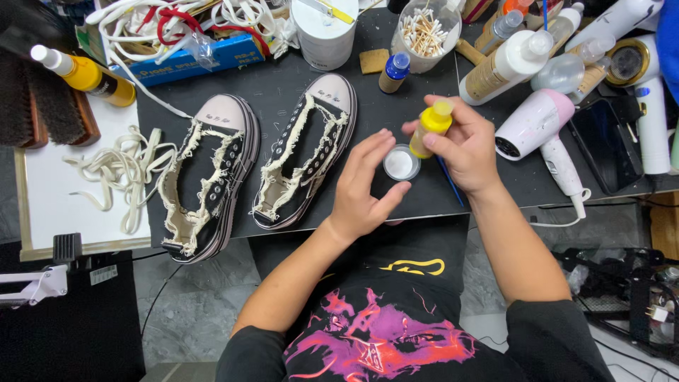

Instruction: The person pours white paint from a bottle into a small plastic cup, then adds yellow paint. They use a small stick to mix the two colors together in the cup.

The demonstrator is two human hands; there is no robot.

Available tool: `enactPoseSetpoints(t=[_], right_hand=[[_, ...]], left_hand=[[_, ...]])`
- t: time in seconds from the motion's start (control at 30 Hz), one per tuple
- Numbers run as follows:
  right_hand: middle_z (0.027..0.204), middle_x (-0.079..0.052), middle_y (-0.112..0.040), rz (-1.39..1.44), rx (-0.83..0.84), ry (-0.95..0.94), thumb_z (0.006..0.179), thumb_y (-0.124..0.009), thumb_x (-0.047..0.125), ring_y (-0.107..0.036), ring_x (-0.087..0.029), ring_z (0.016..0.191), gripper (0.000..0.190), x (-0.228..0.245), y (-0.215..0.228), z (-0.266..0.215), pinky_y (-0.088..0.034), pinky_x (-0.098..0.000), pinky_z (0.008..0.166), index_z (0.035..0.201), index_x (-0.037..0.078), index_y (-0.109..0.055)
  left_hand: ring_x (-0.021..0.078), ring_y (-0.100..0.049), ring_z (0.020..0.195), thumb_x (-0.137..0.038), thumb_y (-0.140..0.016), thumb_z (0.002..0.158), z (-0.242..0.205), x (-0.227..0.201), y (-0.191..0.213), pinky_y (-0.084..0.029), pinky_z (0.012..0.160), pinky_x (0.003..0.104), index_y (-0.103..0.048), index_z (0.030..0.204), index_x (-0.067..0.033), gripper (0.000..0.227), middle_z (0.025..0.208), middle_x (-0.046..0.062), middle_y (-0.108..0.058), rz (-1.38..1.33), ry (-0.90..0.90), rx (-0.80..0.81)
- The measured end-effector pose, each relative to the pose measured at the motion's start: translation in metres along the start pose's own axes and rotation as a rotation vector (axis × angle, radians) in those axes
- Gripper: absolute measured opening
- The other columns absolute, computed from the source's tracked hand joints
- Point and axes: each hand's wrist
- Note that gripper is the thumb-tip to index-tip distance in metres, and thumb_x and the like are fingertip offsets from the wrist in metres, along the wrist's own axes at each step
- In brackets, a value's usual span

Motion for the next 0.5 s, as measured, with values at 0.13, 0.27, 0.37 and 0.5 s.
enactPoseSetpoints(t=[0.13,0.27,0.37,0.5], right_hand=[[0.126,-0.016,-0.063,0.445,0.128,-0.168,0.090,-0.076,0.009,-0.067,-0.028,0.114,0.057,-0.006,-0.011,-0.021,-0.056,-0.0429,0.101,0.141,0.003,-0.051],[0.124,-0.016,-0.062,0.747,0.200,-0.262,0.096,-0.074,0.023,-0.067,-0.027,0.105,0.059,-0.019,-0.021,-0.027,-0.057,-0.0406,0.081,0.142,0.001,-0.046],[0.122,-0.014,-0.059,0.766,0.167,-0.293,0.096,-0.073,0.029,-0.065,-0.024,0.103,0.062,-0.031,-0.023,-0.033,-0.054,-0.0369,0.082,0.145,0.002,-0.047],[0.120,-0.015,-0.061,0.767,0.136,-0.299,0.094,-0.072,0.031,-0.066,-0.026,0.098,0.059,-0.043,-0.026,-0.039,-0.055,-0.0367,0.076,0.139,0.002,-0.047]], left_hand=[[0.0344,-0.057,0.142,-0.014,-0.065,0.102,0.017,-0.007,0.003,-0.046,0.121,0.039,-0.053,0.147,-0.0007,0.049,0.147,0.020,-0.057,-0.120,0.108,0.063],[0.0302,-0.064,0.134,-0.016,-0.055,0.108,0.028,-0.007,0.000,-0.052,0.114,0.036,-0.059,0.142,-0.0005,0.038,0.143,0.019,-0.062,-0.197,0.174,0.083],[0.0258,-0.069,0.125,-0.017,-0.056,0.109,0.029,-0.003,-0.008,-0.055,0.107,0.032,-0.063,0.139,-0.0002,0.035,0.136,0.017,-0.067,-0.319,0.235,0.043],[0.0219,-0.072,0.119,-0.017,-0.056,0.107,0.027,-0.004,-0.017,-0.058,0.098,0.029,-0.064,0.131,0.0015,0.032,0.134,0.016,-0.069,-0.560,0.331,-0.001]])
Point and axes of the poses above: each hand's wrist, its own z-axis towards the middle knuckle, its own y-axis out of the back of the hand, x = y × z
